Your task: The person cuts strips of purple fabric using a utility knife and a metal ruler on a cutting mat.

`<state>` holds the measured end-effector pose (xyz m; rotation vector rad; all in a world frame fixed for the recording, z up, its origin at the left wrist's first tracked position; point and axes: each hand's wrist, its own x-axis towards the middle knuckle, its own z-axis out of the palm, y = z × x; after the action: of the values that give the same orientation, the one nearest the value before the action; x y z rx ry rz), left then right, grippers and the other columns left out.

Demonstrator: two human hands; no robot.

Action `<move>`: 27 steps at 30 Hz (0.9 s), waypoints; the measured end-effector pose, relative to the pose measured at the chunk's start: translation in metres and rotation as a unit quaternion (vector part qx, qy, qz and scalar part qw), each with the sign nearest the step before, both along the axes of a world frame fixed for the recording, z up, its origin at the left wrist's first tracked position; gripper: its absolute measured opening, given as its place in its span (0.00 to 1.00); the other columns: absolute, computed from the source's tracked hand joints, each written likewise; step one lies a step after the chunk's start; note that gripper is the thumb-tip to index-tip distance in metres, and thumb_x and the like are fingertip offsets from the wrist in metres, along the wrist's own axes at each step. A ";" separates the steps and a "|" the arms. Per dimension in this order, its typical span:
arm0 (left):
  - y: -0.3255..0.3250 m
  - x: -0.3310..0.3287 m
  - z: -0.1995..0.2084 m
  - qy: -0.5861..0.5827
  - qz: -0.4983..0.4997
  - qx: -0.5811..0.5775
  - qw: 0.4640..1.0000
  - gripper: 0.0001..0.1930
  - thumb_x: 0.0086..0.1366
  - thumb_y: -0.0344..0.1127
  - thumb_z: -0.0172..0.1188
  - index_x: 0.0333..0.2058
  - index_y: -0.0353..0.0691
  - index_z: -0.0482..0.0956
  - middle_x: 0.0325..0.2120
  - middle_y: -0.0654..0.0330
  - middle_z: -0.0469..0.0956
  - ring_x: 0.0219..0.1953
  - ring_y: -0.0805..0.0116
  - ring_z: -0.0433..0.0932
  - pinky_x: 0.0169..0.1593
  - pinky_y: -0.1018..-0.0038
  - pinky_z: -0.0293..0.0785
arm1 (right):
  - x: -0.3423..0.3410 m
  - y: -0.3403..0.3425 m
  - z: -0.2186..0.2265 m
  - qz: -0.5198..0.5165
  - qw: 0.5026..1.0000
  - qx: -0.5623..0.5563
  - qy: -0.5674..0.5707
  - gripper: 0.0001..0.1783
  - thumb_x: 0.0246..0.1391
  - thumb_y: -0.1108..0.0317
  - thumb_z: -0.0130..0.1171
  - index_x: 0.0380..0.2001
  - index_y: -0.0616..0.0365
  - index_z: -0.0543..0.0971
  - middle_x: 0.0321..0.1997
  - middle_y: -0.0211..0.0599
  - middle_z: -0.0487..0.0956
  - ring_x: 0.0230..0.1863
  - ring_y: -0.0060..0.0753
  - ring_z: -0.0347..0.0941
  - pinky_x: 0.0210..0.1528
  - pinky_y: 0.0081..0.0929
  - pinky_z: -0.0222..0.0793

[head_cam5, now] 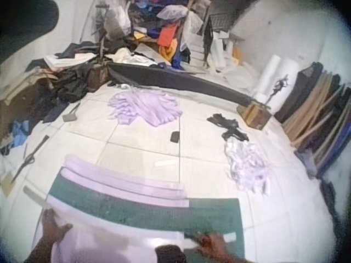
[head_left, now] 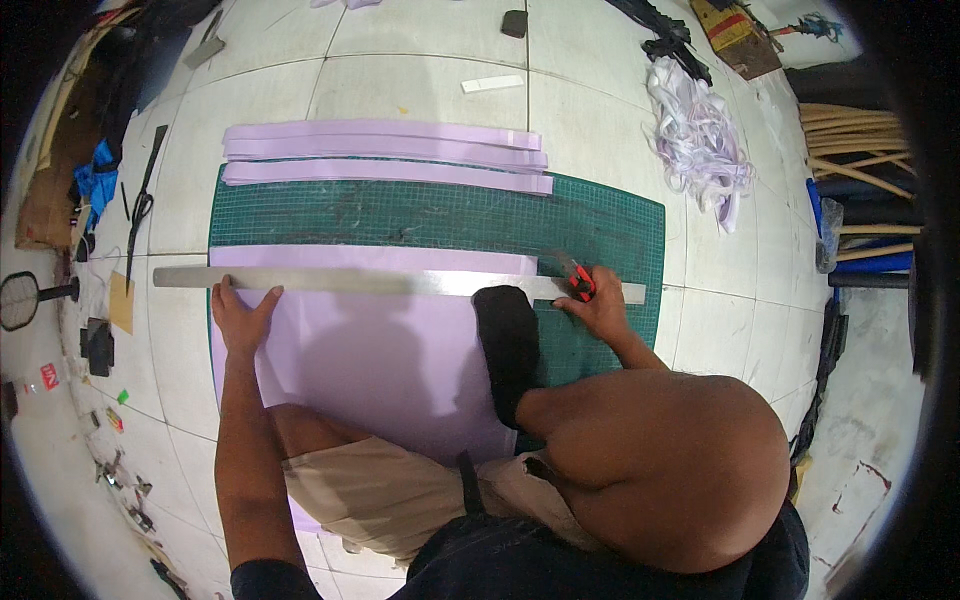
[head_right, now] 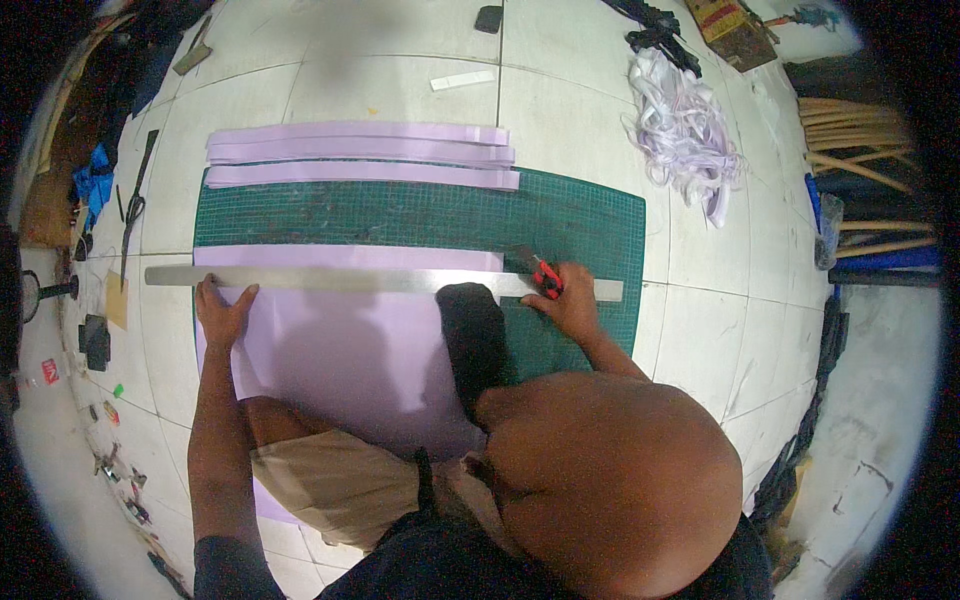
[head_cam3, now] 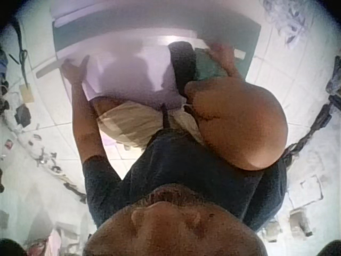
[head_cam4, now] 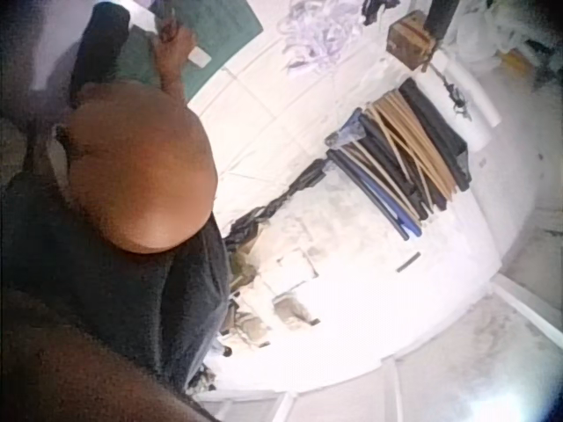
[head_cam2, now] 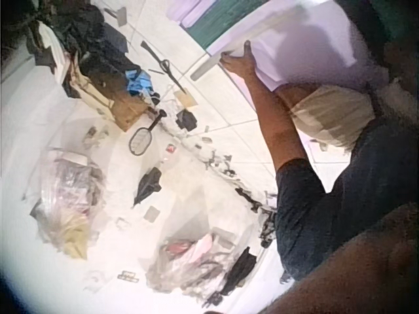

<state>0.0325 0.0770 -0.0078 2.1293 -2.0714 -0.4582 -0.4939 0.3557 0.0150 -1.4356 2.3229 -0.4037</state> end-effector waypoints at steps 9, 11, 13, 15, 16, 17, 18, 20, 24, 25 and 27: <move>-0.001 0.007 -0.007 -0.027 -0.007 -0.016 0.999 0.56 0.48 0.63 0.72 0.66 0.31 0.58 0.65 0.31 0.55 0.69 0.38 0.53 0.70 0.50 0.52 | 0.004 -0.005 -0.003 0.015 1.000 -0.022 0.013 0.33 0.31 0.50 0.80 0.35 0.59 0.75 0.38 0.48 0.76 0.45 0.56 0.71 0.46 0.49 0.66; 0.001 0.009 -0.005 -0.011 0.003 -0.011 1.000 0.57 0.47 0.64 0.72 0.66 0.30 0.58 0.65 0.31 0.54 0.69 0.37 0.52 0.70 0.50 0.51 | 0.008 -0.006 -0.003 0.016 0.999 -0.022 0.018 0.33 0.32 0.50 0.80 0.35 0.58 0.75 0.38 0.47 0.75 0.45 0.56 0.71 0.46 0.49 0.66; -0.001 0.007 -0.005 -0.011 0.003 -0.005 1.000 0.59 0.47 0.65 0.73 0.67 0.31 0.57 0.66 0.33 0.53 0.69 0.36 0.51 0.71 0.50 0.49 | 0.003 -0.001 -0.008 0.020 0.999 -0.039 0.012 0.32 0.32 0.50 0.80 0.36 0.58 0.76 0.38 0.47 0.75 0.45 0.56 0.70 0.47 0.49 0.66; -0.003 0.006 -0.005 -0.002 0.001 -0.008 1.000 0.59 0.46 0.65 0.73 0.67 0.31 0.56 0.67 0.33 0.53 0.70 0.36 0.50 0.71 0.49 0.48 | 0.005 0.001 -0.013 0.018 0.999 -0.051 0.000 0.32 0.33 0.51 0.80 0.36 0.58 0.76 0.37 0.46 0.74 0.44 0.55 0.70 0.47 0.48 0.66; -0.002 0.005 -0.001 -0.009 0.006 -0.006 1.000 0.60 0.46 0.66 0.73 0.67 0.31 0.56 0.67 0.33 0.53 0.70 0.36 0.50 0.71 0.49 0.48 | 0.007 0.003 -0.010 0.013 0.998 -0.053 -0.003 0.32 0.33 0.51 0.80 0.36 0.58 0.76 0.37 0.46 0.74 0.44 0.55 0.70 0.47 0.48 0.66; -0.002 0.003 0.002 -0.015 0.010 -0.004 1.000 0.60 0.46 0.66 0.72 0.67 0.31 0.56 0.67 0.33 0.53 0.70 0.36 0.50 0.71 0.48 0.48 | 0.010 0.002 -0.009 0.006 0.998 -0.055 -0.006 0.32 0.34 0.51 0.79 0.36 0.58 0.75 0.37 0.46 0.74 0.44 0.55 0.70 0.47 0.47 0.66; 0.000 0.000 0.003 -0.016 0.011 0.001 1.000 0.60 0.46 0.66 0.72 0.67 0.31 0.56 0.67 0.33 0.53 0.70 0.35 0.50 0.71 0.48 0.48 | 0.010 0.003 -0.007 0.002 0.999 -0.050 -0.007 0.32 0.34 0.51 0.79 0.36 0.58 0.75 0.37 0.45 0.74 0.44 0.54 0.70 0.47 0.47 0.66; -0.001 0.000 0.009 -0.020 0.024 0.008 0.999 0.60 0.46 0.66 0.72 0.67 0.31 0.56 0.67 0.33 0.53 0.69 0.35 0.50 0.71 0.48 0.47 | 0.013 0.002 -0.007 -0.012 0.999 -0.039 -0.008 0.32 0.34 0.51 0.80 0.36 0.58 0.75 0.37 0.45 0.74 0.44 0.54 0.70 0.46 0.46 0.66; -0.003 0.003 0.002 -0.013 0.008 -0.011 1.000 0.60 0.45 0.66 0.73 0.67 0.32 0.56 0.67 0.32 0.52 0.69 0.35 0.50 0.70 0.47 0.48 | 0.006 0.002 -0.010 0.006 0.998 -0.047 -0.038 0.32 0.34 0.50 0.80 0.35 0.59 0.75 0.37 0.46 0.73 0.45 0.54 0.69 0.46 0.47 0.65; -0.004 0.002 0.000 -0.012 0.011 -0.007 1.000 0.60 0.45 0.65 0.73 0.67 0.32 0.56 0.66 0.33 0.52 0.69 0.35 0.51 0.70 0.47 0.48 | 0.004 0.002 -0.011 0.001 0.999 -0.038 -0.037 0.33 0.34 0.50 0.80 0.35 0.59 0.74 0.37 0.47 0.73 0.45 0.54 0.69 0.46 0.47 0.65; -0.004 0.005 -0.003 -0.007 0.014 0.002 1.000 0.59 0.45 0.64 0.74 0.67 0.32 0.56 0.66 0.33 0.52 0.69 0.36 0.51 0.70 0.47 0.49 | 0.001 0.002 -0.009 -0.002 0.999 -0.032 -0.028 0.33 0.34 0.49 0.80 0.34 0.59 0.74 0.37 0.47 0.73 0.44 0.54 0.69 0.45 0.47 0.65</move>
<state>0.0376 0.0727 -0.0103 2.1669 -2.0463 -0.4462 -0.4925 0.3577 0.0055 -1.4302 2.2872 -0.5176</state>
